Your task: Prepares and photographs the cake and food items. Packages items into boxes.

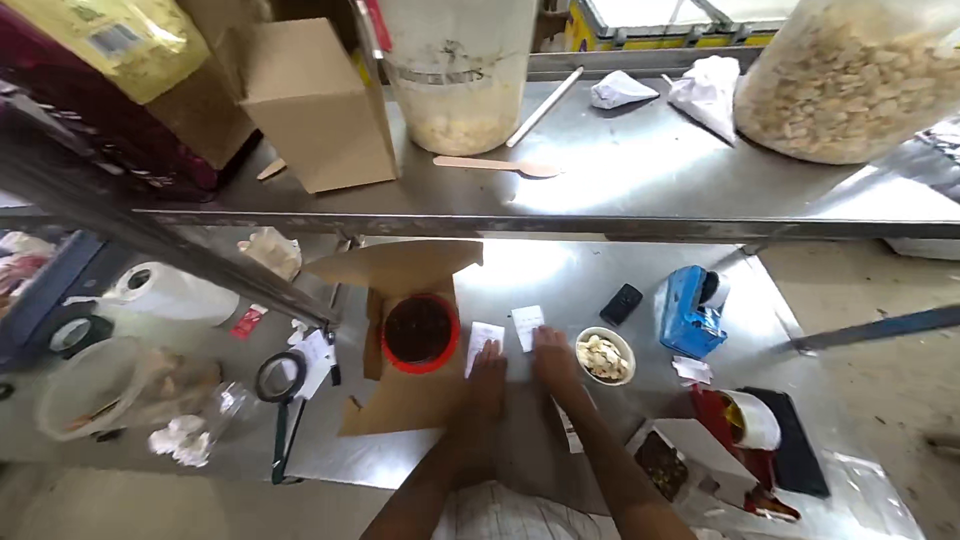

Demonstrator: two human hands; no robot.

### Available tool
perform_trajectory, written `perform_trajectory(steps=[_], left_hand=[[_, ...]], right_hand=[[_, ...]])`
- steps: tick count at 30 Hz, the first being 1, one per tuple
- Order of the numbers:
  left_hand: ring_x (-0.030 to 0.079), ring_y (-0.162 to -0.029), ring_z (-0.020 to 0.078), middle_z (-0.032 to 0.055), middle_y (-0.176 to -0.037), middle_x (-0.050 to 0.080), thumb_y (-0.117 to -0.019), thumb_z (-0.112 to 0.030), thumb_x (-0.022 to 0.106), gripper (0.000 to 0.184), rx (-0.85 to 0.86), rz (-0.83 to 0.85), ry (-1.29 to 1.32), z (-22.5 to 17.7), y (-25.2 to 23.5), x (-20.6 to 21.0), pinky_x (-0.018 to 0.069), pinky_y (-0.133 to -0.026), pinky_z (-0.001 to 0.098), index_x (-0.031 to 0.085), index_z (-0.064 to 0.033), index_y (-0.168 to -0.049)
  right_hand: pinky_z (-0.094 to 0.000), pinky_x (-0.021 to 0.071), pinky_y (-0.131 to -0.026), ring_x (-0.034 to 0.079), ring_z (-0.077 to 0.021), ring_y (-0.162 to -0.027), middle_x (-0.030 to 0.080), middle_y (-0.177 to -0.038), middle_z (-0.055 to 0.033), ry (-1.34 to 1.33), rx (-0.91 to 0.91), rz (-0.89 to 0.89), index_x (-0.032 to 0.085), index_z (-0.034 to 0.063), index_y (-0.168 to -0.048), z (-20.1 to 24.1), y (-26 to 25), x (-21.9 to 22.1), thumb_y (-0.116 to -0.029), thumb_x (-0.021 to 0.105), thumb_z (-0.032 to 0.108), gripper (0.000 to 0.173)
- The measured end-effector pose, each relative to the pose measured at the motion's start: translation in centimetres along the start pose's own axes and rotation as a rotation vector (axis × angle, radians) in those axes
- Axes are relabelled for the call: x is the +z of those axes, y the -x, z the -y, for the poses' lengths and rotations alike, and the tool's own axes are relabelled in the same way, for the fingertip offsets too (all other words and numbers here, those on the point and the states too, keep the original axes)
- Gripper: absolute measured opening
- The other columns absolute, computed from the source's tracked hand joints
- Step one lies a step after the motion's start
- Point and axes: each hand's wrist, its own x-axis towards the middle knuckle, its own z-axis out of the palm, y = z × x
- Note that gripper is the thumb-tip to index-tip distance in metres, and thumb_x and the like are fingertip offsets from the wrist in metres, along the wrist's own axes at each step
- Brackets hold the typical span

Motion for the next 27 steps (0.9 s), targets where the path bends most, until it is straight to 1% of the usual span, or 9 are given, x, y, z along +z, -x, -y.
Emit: perform_trajectory(steps=[1,3,6,11,14,18,20,23,27], left_hand=[[0.023,-0.155,0.0331,0.0158,-0.166,0.03,-0.0986,-0.001,0.048,0.055,-0.026,0.001,-0.014,-0.1,-0.5,0.0,0.0229,-0.125,0.0516,0.045,-0.0075,-0.153],[0.024,-0.155,0.0349,0.0164,-0.165,0.032,-0.0965,0.001,0.05,0.056,-0.048,-0.042,-0.003,0.1,-0.3,0.1,0.0236,-0.124,0.0556,0.048,-0.0086,-0.152],[0.023,-0.155,0.035,0.0159,-0.164,0.033,-0.0993,-0.004,0.049,0.053,-0.045,-0.119,0.065,0.8,0.4,-0.3,0.0192,-0.125,0.0581,0.051,-0.0167,-0.151],[0.013,-0.158,0.0293,0.0109,-0.169,0.023,-0.0997,-0.026,0.051,0.06,-0.127,0.03,-0.017,0.8,1.2,-1.2,0.0078,-0.126,0.0594,0.039,-0.0245,-0.159],[0.008,-0.159,0.0267,0.0095,-0.17,0.02,-0.099,-0.026,0.051,0.061,-0.127,0.106,-0.031,0.5,1.6,-2.0,0.0078,-0.125,0.0616,0.04,-0.0243,-0.158],[0.011,-0.158,0.0269,0.0114,-0.169,0.022,-0.0942,-0.016,0.055,0.063,-0.079,0.092,-0.047,0.8,2.2,-1.4,0.0099,-0.126,0.0581,0.043,-0.02,-0.156],[0.012,-0.158,0.0277,0.0113,-0.169,0.023,-0.0936,-0.014,0.055,0.063,-0.086,0.089,-0.064,0.2,2.2,-1.5,0.0101,-0.126,0.0576,0.044,-0.0204,-0.156],[0.014,-0.158,0.0292,0.0119,-0.168,0.027,-0.0967,-0.018,0.055,0.058,-0.097,0.051,-0.068,-0.8,2.3,-1.5,0.0115,-0.126,0.0579,0.048,-0.021,-0.154],[0.015,-0.158,0.027,0.0105,-0.167,0.028,-0.0991,-0.024,0.053,0.053,-0.139,-0.01,-0.059,-2.3,2.6,-1.9,0.0096,-0.127,0.0565,0.05,-0.0214,-0.152]], right_hand=[[-0.0578,0.0485,-0.101,0.05,-0.0454,-0.132,0.05,-0.148,-0.0235,0.037,-0.023,-0.024,0.057,0.0022,-0.142,0.0,-0.4,0.6,-0.0905,0.067,0.012,0.054],[-0.0579,0.0471,-0.104,0.05,-0.0453,-0.132,0.051,-0.147,-0.0251,0.034,-0.048,-0.045,0.056,0.0033,-0.144,0.3,0.0,1.3,-0.0951,0.063,0.018,0.051],[-0.0581,0.0453,-0.107,0.055,-0.0466,-0.128,0.057,-0.139,-0.0277,-0.099,-0.133,-0.269,0.061,-0.0002,-0.137,-0.5,3.8,2.1,-0.0998,0.059,0.021,0.043],[-0.0596,0.0448,-0.108,0.051,-0.0475,-0.132,0.056,-0.14,-0.0269,-0.206,-0.041,-0.357,0.067,0.0032,-0.129,-2.4,14.5,3.1,-0.0952,0.066,0.023,0.04],[-0.0564,0.047,-0.107,0.052,-0.0467,-0.132,0.053,-0.143,-0.0274,-0.224,0.044,-0.407,0.066,0.0027,-0.131,-3.7,17.9,3.7,-0.0938,0.068,0.022,0.042],[-0.0581,0.0466,-0.108,0.049,-0.0506,-0.135,0.042,-0.151,-0.0333,-0.182,0.225,-0.261,0.048,-0.0014,-0.149,-5.4,17.7,3.5,-0.0954,0.067,0.026,0.063],[-0.0591,0.0471,-0.106,0.05,-0.0499,-0.132,0.045,-0.149,-0.0317,-0.189,0.275,-0.199,0.043,-0.0008,-0.152,-5.6,16.4,3.5,-0.0923,0.071,0.027,0.072],[-0.0589,0.0529,-0.096,0.058,-0.0479,-0.122,0.054,-0.139,-0.0297,-0.212,0.292,-0.16,0.046,0.0029,-0.151,-5.5,14.4,3.7,-0.0881,0.077,0.025,0.073],[-0.0553,0.0581,-0.086,0.066,-0.0436,-0.109,0.055,-0.135,-0.0292,-0.257,0.268,-0.127,0.048,0.0042,-0.149,-4.8,12.3,4.3,-0.0883,0.078,0.027,0.071]])
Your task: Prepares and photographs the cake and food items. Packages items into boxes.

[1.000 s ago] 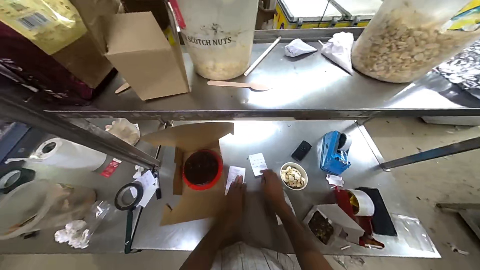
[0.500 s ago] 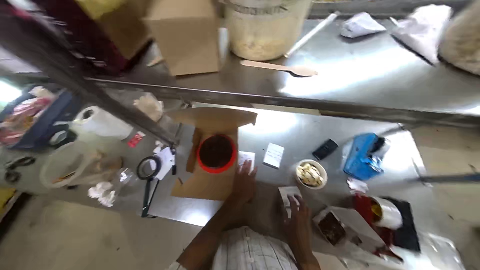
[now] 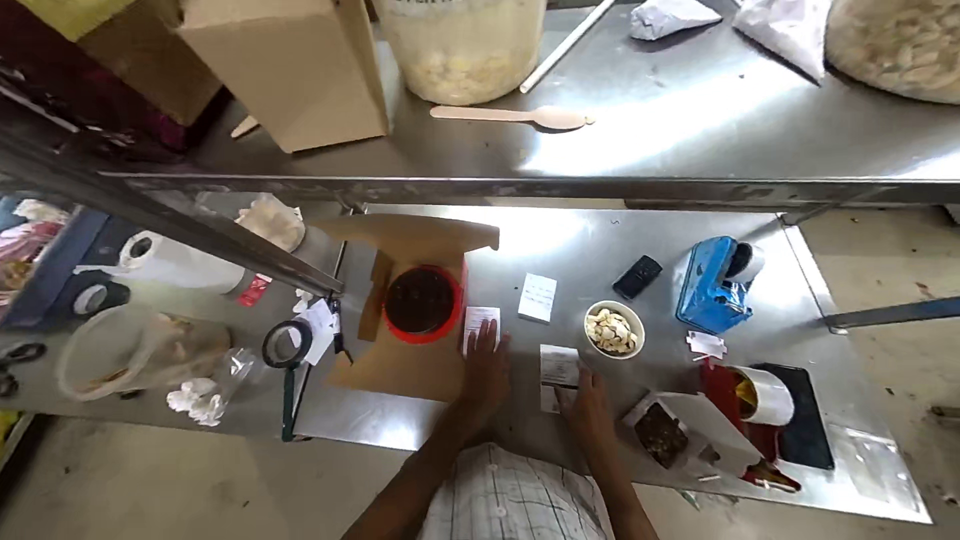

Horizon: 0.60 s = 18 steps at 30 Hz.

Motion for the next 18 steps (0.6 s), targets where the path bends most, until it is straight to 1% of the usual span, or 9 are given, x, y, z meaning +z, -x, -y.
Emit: perform_trajectory(steps=[2,4,7,8,9,12,14,16,18], left_hand=[[0.014,-0.158,0.0272,0.0114,-0.168,0.027,-0.1011,-0.025,0.052,0.049,0.017,-0.078,0.029,-0.5,0.4,0.3,0.0107,-0.127,0.054,0.053,-0.0193,-0.15],[0.024,-0.155,0.0276,0.0114,-0.163,0.037,-0.1006,-0.022,0.056,0.042,0.073,-0.207,0.103,-1.2,0.5,0.7,0.0215,-0.126,0.0501,0.061,-0.0159,-0.142],[0.053,-0.136,0.0226,0.0084,-0.145,0.058,-0.1035,-0.024,0.05,0.038,0.123,-0.075,0.234,-3.3,0.8,-0.3,0.045,-0.113,0.0388,0.063,-0.0134,-0.138],[0.056,-0.133,0.0212,0.008,-0.142,0.06,-0.1038,-0.025,0.049,0.039,0.101,-0.012,0.293,-3.9,0.9,-0.2,0.0471,-0.11,0.0377,0.061,-0.013,-0.139],[0.056,-0.132,0.0213,0.0086,-0.143,0.06,-0.1032,-0.027,0.05,0.042,0.032,0.027,0.359,-4.5,0.9,0.2,0.0466,-0.111,0.0381,0.059,-0.0113,-0.141],[0.058,-0.128,0.0301,0.0216,-0.138,0.059,-0.0986,-0.032,0.063,0.062,-0.24,0.085,0.62,-5.2,0.7,1.5,0.0447,-0.112,0.0437,0.047,0.0047,-0.146],[0.061,-0.122,0.0303,0.0219,-0.134,0.061,-0.0951,-0.036,0.068,0.07,-0.3,0.126,0.696,-4.9,0.4,1.9,0.0477,-0.108,0.0454,0.044,0.0043,-0.147],[0.063,-0.121,0.0273,0.0187,-0.135,0.061,-0.0942,-0.033,0.07,0.072,-0.28,0.175,0.648,-5.0,0.2,1.8,0.0494,-0.107,0.0442,0.041,0.0011,-0.15],[0.056,-0.13,0.0277,0.0177,-0.143,0.055,-0.0933,-0.03,0.07,0.074,-0.21,0.14,0.5,-5.6,0.5,2.1,0.0439,-0.111,0.0467,0.038,-0.0026,-0.154]], right_hand=[[-0.0537,0.0584,-0.086,0.066,-0.0418,-0.109,0.056,-0.135,-0.0283,0.006,-0.007,0.018,0.048,0.0037,-0.149,0.6,-0.6,0.3,-0.0899,0.076,0.031,0.071],[-0.0532,0.058,-0.087,0.066,-0.0409,-0.11,0.056,-0.135,-0.0273,-0.012,-0.02,0.017,0.049,0.0038,-0.148,1.1,-1.7,0.5,-0.0907,0.075,0.034,0.069],[-0.0521,0.0527,-0.1,0.062,-0.0387,-0.118,0.06,-0.133,-0.0255,-0.18,-0.055,0.006,0.052,0.0004,-0.145,1.1,-3.1,0.9,-0.0908,0.075,0.024,0.064],[-0.0505,0.053,-0.1,0.064,-0.036,-0.114,0.064,-0.127,-0.0239,-0.266,-0.058,-0.011,0.053,-0.0008,-0.143,1.0,-3.4,1.2,-0.0901,0.075,0.02,0.061],[-0.0478,0.0555,-0.096,0.068,-0.0312,-0.107,0.067,-0.121,-0.0208,-0.353,-0.042,-0.016,0.053,-0.0001,-0.142,0.9,-3.5,1.3,-0.0902,0.075,0.018,0.059],[-0.041,0.06,-0.084,0.072,-0.0231,-0.091,0.072,-0.106,-0.0174,-0.689,0.028,0.001,0.055,-0.0016,-0.138,0.5,-3.0,1.3,-0.0894,0.076,0.014,0.055],[-0.0378,0.0614,-0.078,0.072,-0.0202,-0.084,0.073,-0.1,-0.0158,-0.816,0.032,0.011,0.056,-0.0041,-0.133,-0.1,-2.3,1.2,-0.0875,0.077,0.013,0.053],[-0.0384,0.0596,-0.084,0.071,-0.0217,-0.093,0.071,-0.108,-0.0158,-0.662,0.035,0.003,0.057,-0.0026,-0.134,-0.8,-1.4,0.5,-0.0886,0.077,0.018,0.053],[-0.0453,0.0545,-0.098,0.065,-0.0306,-0.114,0.062,-0.129,-0.0215,-0.4,0.047,-0.071,0.055,-0.0013,-0.14,-0.8,-0.3,-1.5,-0.0917,0.074,0.027,0.059]])
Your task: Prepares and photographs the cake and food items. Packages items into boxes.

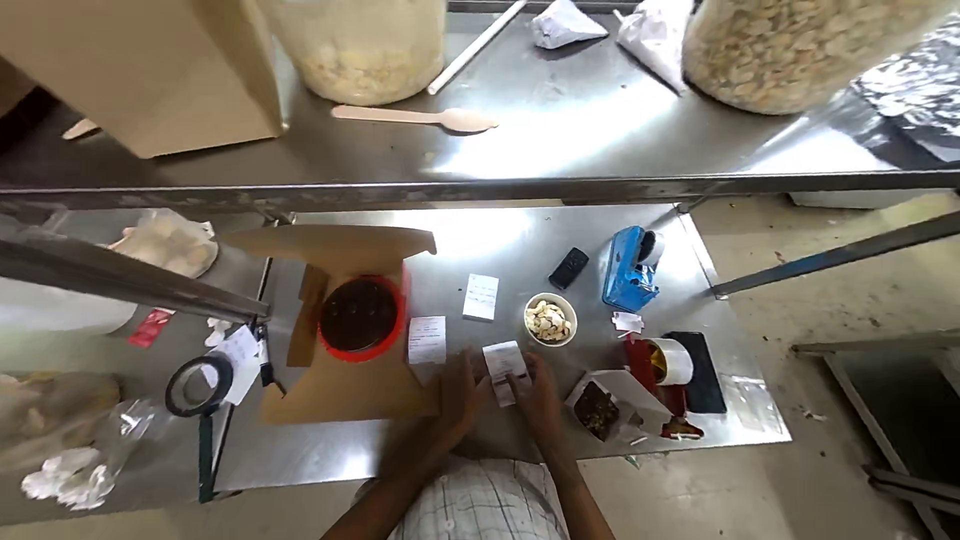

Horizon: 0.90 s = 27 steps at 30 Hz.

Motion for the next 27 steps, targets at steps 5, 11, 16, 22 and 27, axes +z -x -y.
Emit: perform_trajectory(steps=[5,11,16,22,27], left_hand=[[0.039,-0.147,0.0338,0.02,-0.158,0.041,-0.0967,-0.032,0.066,0.064,0.226,0.08,-0.178,-2.0,1.1,0.1,0.0322,-0.121,0.0476,0.046,-0.0048,-0.151],[0.029,-0.152,0.038,0.0217,-0.161,0.035,-0.0999,-0.023,0.052,0.057,0.435,-0.042,-0.398,-3.5,-2.9,1.7,0.0235,-0.123,0.0558,0.044,-0.0048,-0.154],[0.023,-0.154,0.0403,0.0142,-0.165,0.032,-0.107,-0.043,0.036,0.061,0.239,0.051,-0.779,-4.5,-8.2,-1.5,0.0025,-0.118,0.0745,0.04,-0.0069,-0.156],[0.031,-0.15,0.0424,0.0202,-0.157,0.043,-0.1025,-0.056,0.043,0.07,0.094,0.032,-0.79,-5.1,-7.6,-3.7,0.0033,-0.118,0.0742,0.05,-0.0038,-0.149],[0.044,-0.141,0.0405,0.0222,-0.15,0.05,-0.1006,-0.044,0.055,0.057,0.298,0.076,-0.489,-5.7,-2.9,-0.6,0.0374,-0.114,0.0556,0.053,-0.0139,-0.148]], right_hand=[[-0.0532,0.0493,-0.106,0.051,-0.0443,-0.133,0.037,-0.153,-0.0336,-0.136,0.111,-0.265,0.031,-0.0051,-0.155,2.2,-2.2,-4.5,-0.0996,0.064,0.035,0.076],[-0.0528,0.05,-0.102,0.057,-0.0388,-0.124,0.049,-0.143,-0.0312,-0.467,0.298,-0.251,0.02,-0.0017,-0.159,2.4,-7.0,-3.5,-0.1067,0.051,0.032,0.069],[-0.0493,0.0509,-0.103,0.061,-0.0351,-0.123,0.057,-0.138,-0.0269,-0.194,0.026,-0.199,0.044,-0.0059,-0.147,2.6,-9.7,-5.4,-0.1089,0.045,0.028,0.051],[-0.0655,0.0487,-0.096,0.055,-0.0478,-0.126,0.056,-0.139,-0.0273,0.371,-0.064,-0.151,0.063,0.0024,-0.133,6.7,-20.8,-10.3,-0.0914,0.064,0.004,0.042],[-0.0719,0.0459,-0.096,0.034,-0.053,-0.143,0.028,-0.164,-0.0222,0.782,-0.026,0.225,0.046,0.0201,-0.154,2.7,-27.0,-10.7,-0.0762,0.084,0.009,0.087]])
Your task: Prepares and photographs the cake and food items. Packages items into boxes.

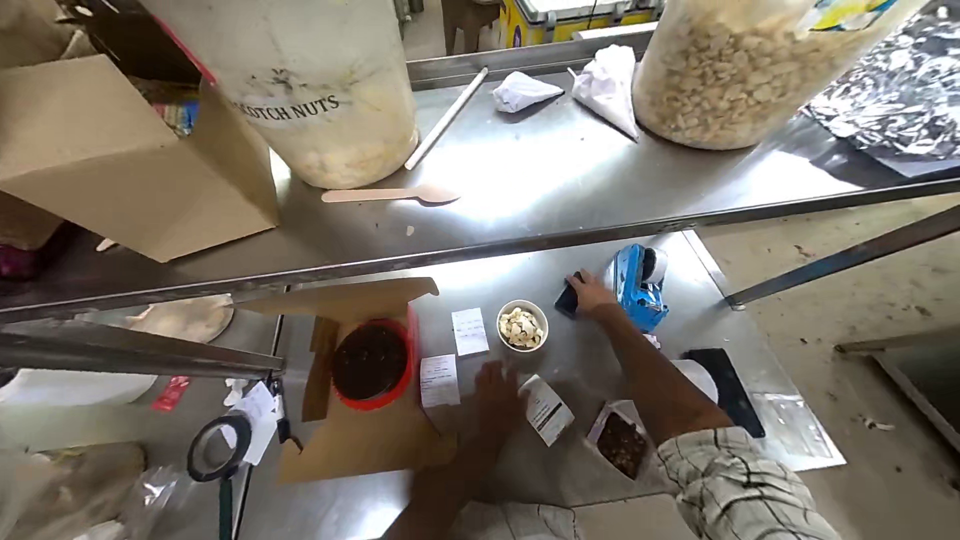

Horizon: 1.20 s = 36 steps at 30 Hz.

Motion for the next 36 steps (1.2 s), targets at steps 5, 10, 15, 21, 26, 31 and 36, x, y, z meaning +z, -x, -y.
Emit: perform_trajectory(steps=[5,10,15,21,26,31,36], left_hand=[[0.027,-0.153,0.0368,0.017,-0.162,0.035,-0.1021,-0.057,0.046,0.06,0.215,0.272,0.011,-2.1,2.3,4.1,0.0156,-0.123,0.0616,0.047,-0.026,-0.154],[0.016,-0.157,0.0349,0.0094,-0.168,0.028,-0.1003,-0.058,0.048,0.062,0.308,0.239,-0.154,0.3,2.5,4.9,0.0066,-0.123,0.0658,0.049,-0.0242,-0.152],[0.012,-0.158,0.0298,0.0033,-0.169,0.025,-0.1042,-0.051,0.044,0.055,0.257,0.18,-0.164,2.3,2.1,4.7,0.0062,-0.123,0.0637,0.051,-0.0218,-0.151],[0.028,-0.154,0.0261,0.0062,-0.158,0.046,-0.0944,-0.045,0.068,0.05,0.29,-0.062,0.048,4.0,1.1,6.8,0.0192,-0.126,0.0483,0.068,-0.0081,-0.128],[0.022,-0.156,0.0235,0.0043,-0.163,0.039,-0.0968,-0.043,0.064,0.059,0.302,-0.023,-0.012,4.4,1.4,7.2,0.0154,-0.126,0.0484,0.056,-0.0107,-0.146],[0.016,-0.157,0.0305,0.0128,-0.168,0.026,-0.1016,-0.044,0.054,0.059,0.251,-0.014,-0.088,3.9,2.3,7.0,0.0137,-0.127,0.051,0.047,-0.0184,-0.154],[0.015,-0.157,0.0335,0.016,-0.169,0.021,-0.0999,-0.045,0.057,0.061,0.244,0.029,-0.073,4.2,2.5,6.7,0.017,-0.126,0.0512,0.046,-0.0196,-0.155]], right_hand=[[-0.0659,0.0518,-0.089,0.062,-0.0487,-0.117,0.06,-0.129,-0.0313,0.016,0.231,0.069,0.054,-0.0024,-0.137,1.2,3.6,-0.6,-0.0935,0.069,0.04,0.062],[-0.0649,0.0533,-0.085,0.067,-0.0474,-0.104,0.066,-0.114,-0.0299,-0.101,0.139,-0.022,0.048,-0.0051,-0.138,1.0,11.5,-2.9,-0.0986,0.064,0.047,0.067],[-0.0454,0.0573,-0.061,0.065,-0.024,-0.07,0.065,-0.084,-0.0124,-0.542,0.013,-0.777,0.066,0.001,-0.111,1.0,27.1,-0.4,-0.1055,0.052,0.027,0.03],[-0.0476,0.0597,-0.08,0.068,-0.0339,-0.097,0.06,-0.122,-0.0272,-0.668,0.464,-0.696,0.058,-0.0054,-0.133,-3.1,34.1,13.9,-0.104,0.055,0.03,0.046],[-0.0486,0.0586,-0.086,0.07,-0.0305,-0.099,0.065,-0.122,-0.0242,-0.975,0.447,-0.444,0.049,-0.0025,-0.144,-4.5,31.9,18.3,-0.1066,0.047,0.022,0.045],[-0.0515,0.0563,-0.092,0.068,-0.034,-0.107,0.064,-0.126,-0.025,-0.931,0.36,-0.392,0.055,-0.0029,-0.14,-1.9,26.4,15.3,-0.1066,0.048,0.019,0.04],[-0.0549,0.0579,-0.086,0.07,-0.0342,-0.096,0.068,-0.115,-0.0225,-0.938,0.341,-0.341,0.056,0.0023,-0.139,0.1,20.0,13.0,-0.1085,0.046,0.026,0.04]])
